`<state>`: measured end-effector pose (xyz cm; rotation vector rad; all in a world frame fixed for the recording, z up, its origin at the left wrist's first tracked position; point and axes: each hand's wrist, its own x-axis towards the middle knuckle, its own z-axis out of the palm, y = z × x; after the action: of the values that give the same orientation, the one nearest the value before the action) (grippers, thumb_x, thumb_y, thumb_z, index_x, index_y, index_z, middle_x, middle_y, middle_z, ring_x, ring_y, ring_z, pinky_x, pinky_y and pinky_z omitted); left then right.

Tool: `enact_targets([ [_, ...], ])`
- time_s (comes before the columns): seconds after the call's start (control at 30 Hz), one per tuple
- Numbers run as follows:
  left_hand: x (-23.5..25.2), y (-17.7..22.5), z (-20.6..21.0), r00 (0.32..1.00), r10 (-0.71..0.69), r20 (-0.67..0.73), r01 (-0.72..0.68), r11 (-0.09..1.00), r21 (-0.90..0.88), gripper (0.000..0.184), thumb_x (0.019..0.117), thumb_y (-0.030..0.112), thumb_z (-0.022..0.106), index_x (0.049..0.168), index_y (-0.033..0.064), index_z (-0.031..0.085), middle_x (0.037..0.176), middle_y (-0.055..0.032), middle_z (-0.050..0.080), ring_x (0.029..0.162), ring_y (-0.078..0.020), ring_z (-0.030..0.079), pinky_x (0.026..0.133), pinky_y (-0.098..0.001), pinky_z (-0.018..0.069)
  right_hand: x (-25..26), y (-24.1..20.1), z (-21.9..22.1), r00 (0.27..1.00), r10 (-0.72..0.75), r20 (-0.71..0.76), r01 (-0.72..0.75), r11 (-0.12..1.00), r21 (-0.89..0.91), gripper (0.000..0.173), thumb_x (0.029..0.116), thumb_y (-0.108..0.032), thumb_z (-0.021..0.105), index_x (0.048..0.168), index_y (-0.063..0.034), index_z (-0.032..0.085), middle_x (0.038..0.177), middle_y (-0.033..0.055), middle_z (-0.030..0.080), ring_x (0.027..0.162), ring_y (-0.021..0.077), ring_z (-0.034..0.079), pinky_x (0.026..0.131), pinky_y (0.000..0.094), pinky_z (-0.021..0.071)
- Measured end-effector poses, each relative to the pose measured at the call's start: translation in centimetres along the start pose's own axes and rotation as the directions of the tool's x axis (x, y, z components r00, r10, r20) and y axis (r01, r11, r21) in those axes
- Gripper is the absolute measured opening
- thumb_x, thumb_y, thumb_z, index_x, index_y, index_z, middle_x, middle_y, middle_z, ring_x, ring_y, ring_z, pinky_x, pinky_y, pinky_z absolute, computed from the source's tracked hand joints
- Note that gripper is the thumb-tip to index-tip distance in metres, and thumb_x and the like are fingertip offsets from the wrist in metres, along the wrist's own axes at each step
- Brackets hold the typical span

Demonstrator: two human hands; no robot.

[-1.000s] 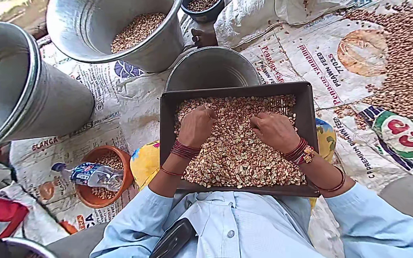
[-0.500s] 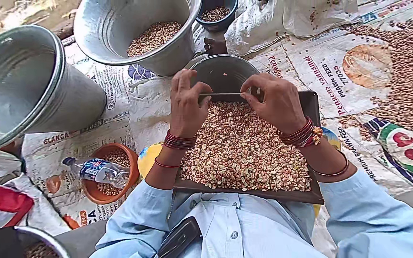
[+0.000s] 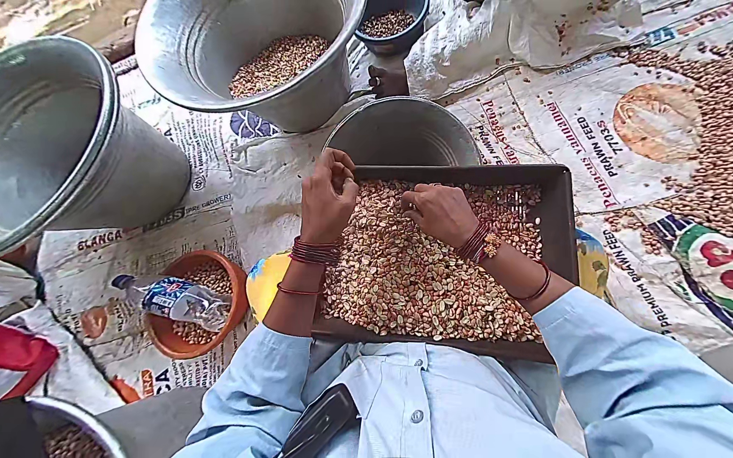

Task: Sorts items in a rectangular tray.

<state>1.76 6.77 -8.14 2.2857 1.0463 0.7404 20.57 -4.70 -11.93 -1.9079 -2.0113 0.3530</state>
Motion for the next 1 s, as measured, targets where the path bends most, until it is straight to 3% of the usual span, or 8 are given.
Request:
enact_targets([
  [0.07, -0.4, -0.1, 0.1, 0.996, -0.043, 0.080, 0.038, 0.998, 0.059, 0.018, 0.0960, 0.007, 0.058, 0.110, 0.0017, 0.067, 0.078, -0.0106, 0.064, 0.063, -0.0207, 0.058, 0.060, -0.0409, 0.0493, -0.1, 0.1, 0.2, 1.000, -0.013, -0.019, 0.014, 1.000, 0.015, 0.015, 0.0942, -0.016, 0.070, 0.106, -0.0079, 0.075, 0.091, 0.0158, 0.070, 0.083, 0.0353, 0.070, 0.066, 0.0525, 0.0539],
  [0.2, -1.4, 0.0, 2.5, 0.978, -0.045, 0.204, 0.003, 0.979, 0.202, 0.015, 0.0988, 0.011, 0.065, 0.106, 0.0018, 0.075, 0.095, -0.0196, 0.071, 0.087, -0.0378, 0.069, 0.079, -0.0576, 0.0547, -0.2, -0.4, -0.5, 0.998, 0.035, 0.046, -0.036, 0.999, 0.017, 0.015, 0.0948, -0.015, 0.069, 0.106, -0.0060, 0.075, 0.095, 0.0172, 0.071, 0.087, 0.0371, 0.070, 0.070, 0.0551, 0.0537],
  [0.37, -1.3, 0.6, 3.6, 0.950, -0.076, 0.304, -0.006, 0.965, 0.262, 0.015, 0.0959, 0.010, 0.068, 0.106, 0.0031, 0.076, 0.099, -0.0205, 0.070, 0.094, -0.0404, 0.069, 0.082, -0.0594, 0.0547, -0.5, -0.9, -3.2, 0.959, 0.120, 0.257, -0.109, 0.992, -0.058, 0.016, 0.0968, -0.014, 0.068, 0.107, -0.0037, 0.075, 0.101, 0.0184, 0.071, 0.093, 0.0388, 0.070, 0.074, 0.0578, 0.0536],
  [0.5, 0.4, 0.8, 1.9, 0.905, -0.099, 0.414, -0.009, 0.968, 0.252, 0.015, 0.0956, 0.010, 0.066, 0.104, 0.0031, 0.076, 0.097, -0.0198, 0.072, 0.092, -0.0397, 0.069, 0.082, -0.0620, 0.0529, 0.3, -0.8, -5.6, 0.911, 0.148, 0.385, -0.090, 0.982, -0.165, 0.013, 0.0971, -0.017, 0.067, 0.103, -0.0084, 0.075, 0.093, 0.0151, 0.072, 0.090, 0.0374, 0.070, 0.070, 0.0575, 0.0511],
  [0.6, 1.7, 1.7, -0.4, 0.986, 0.066, 0.153, -0.095, 0.976, 0.195, 0.019, 0.0959, 0.005, 0.062, 0.109, 0.0031, 0.075, 0.103, -0.0213, 0.069, 0.094, -0.0362, 0.068, 0.084, -0.0543, 0.0549, 0.5, -0.4, -7.2, 1.000, 0.017, -0.015, -0.017, 1.000, -0.005, 0.014, 0.0966, -0.018, 0.067, 0.105, -0.0076, 0.073, 0.091, 0.0156, 0.070, 0.085, 0.0370, 0.070, 0.069, 0.0583, 0.0531],
  [0.7, 2.1, 2.9, -1.2, 0.971, 0.226, -0.082, -0.205, 0.957, 0.206, 0.030, 0.0931, 0.000, 0.060, 0.120, 0.0071, 0.071, 0.128, -0.0213, 0.061, 0.118, -0.0330, 0.061, 0.100, -0.0411, 0.0507, 0.6, -0.9, -9.1, 0.911, -0.020, -0.412, 0.050, 0.997, 0.063, 0.019, 0.0993, -0.022, 0.065, 0.113, -0.0106, 0.072, 0.090, 0.0102, 0.069, 0.075, 0.0272, 0.068, 0.064, 0.0468, 0.0537],
  [0.87, 0.1, 3.1, 2.5, 0.957, 0.250, 0.144, -0.280, 0.926, 0.254, 0.007, 0.0916, 0.009, 0.073, 0.097, 0.0073, 0.077, 0.103, -0.0170, 0.065, 0.101, -0.0369, 0.062, 0.087, -0.0490, 0.0525, -2.3, 0.3, -10.3, 0.914, 0.037, -0.405, 0.006, 0.995, 0.104, 0.015, 0.0990, -0.020, 0.064, 0.108, -0.0127, 0.075, 0.089, 0.0070, 0.069, 0.072, 0.0222, 0.065, 0.063, 0.0439, 0.0517],
  [1.0, -0.4, 1.7, 5.9, 0.947, 0.209, 0.243, -0.285, 0.896, 0.340, 0.009, 0.0893, 0.011, 0.076, 0.096, 0.0052, 0.078, 0.102, -0.0195, 0.067, 0.106, -0.0408, 0.062, 0.086, -0.0531, 0.0527, -6.4, 1.8, -10.1, 0.928, 0.139, -0.345, -0.108, 0.988, 0.109, 0.013, 0.0982, -0.016, 0.066, 0.107, -0.0116, 0.075, 0.093, 0.0092, 0.072, 0.077, 0.0252, 0.068, 0.065, 0.0476, 0.0529],
])
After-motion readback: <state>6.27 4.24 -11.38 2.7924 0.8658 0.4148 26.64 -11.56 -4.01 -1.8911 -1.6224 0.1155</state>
